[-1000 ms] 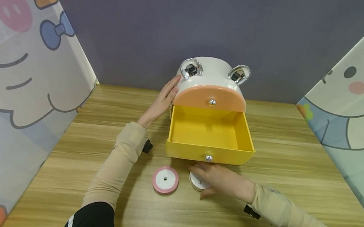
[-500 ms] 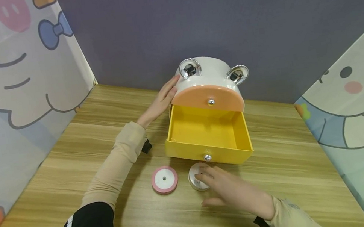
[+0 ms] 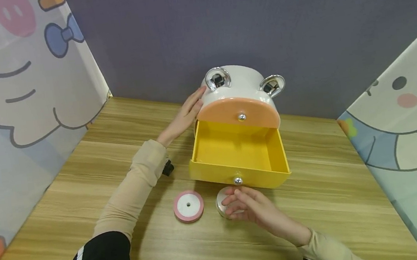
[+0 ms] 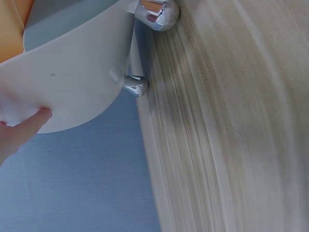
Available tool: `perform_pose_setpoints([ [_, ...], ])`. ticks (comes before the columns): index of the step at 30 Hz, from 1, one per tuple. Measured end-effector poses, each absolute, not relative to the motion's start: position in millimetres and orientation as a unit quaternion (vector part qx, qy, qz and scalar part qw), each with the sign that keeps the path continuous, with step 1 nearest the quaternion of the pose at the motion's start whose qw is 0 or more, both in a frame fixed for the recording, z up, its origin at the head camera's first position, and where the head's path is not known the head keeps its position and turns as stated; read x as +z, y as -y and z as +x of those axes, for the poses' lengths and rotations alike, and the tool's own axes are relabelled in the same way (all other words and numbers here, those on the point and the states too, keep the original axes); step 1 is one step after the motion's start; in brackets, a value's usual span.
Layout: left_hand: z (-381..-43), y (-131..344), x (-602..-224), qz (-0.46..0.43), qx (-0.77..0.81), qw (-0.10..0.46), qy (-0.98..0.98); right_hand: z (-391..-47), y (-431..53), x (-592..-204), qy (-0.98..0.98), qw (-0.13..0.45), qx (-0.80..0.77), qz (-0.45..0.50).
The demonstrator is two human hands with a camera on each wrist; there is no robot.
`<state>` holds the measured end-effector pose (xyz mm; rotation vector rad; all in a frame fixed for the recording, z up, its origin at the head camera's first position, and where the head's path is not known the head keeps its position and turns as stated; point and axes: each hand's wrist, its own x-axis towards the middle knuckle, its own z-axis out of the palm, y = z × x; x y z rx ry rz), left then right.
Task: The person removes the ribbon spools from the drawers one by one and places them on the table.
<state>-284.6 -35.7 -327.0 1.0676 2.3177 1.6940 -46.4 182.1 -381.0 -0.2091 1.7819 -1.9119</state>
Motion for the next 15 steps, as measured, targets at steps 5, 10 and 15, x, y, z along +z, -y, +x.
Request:
perform_pose_setpoints([
  [5, -285, 35, -327, 0.353, 0.552, 0.035, -0.755, -51, -182, -375, -0.539, 0.283, -0.793, -0.029],
  [10, -285, 35, -328, 0.353, 0.551, 0.034, -0.755, -51, -180, -372, -0.484, 0.285, -0.827, -0.028],
  [15, -285, 35, -328, 0.354, 0.554, 0.033, -0.752, -51, -179, -367, -0.466, 0.267, -0.843, -0.025],
])
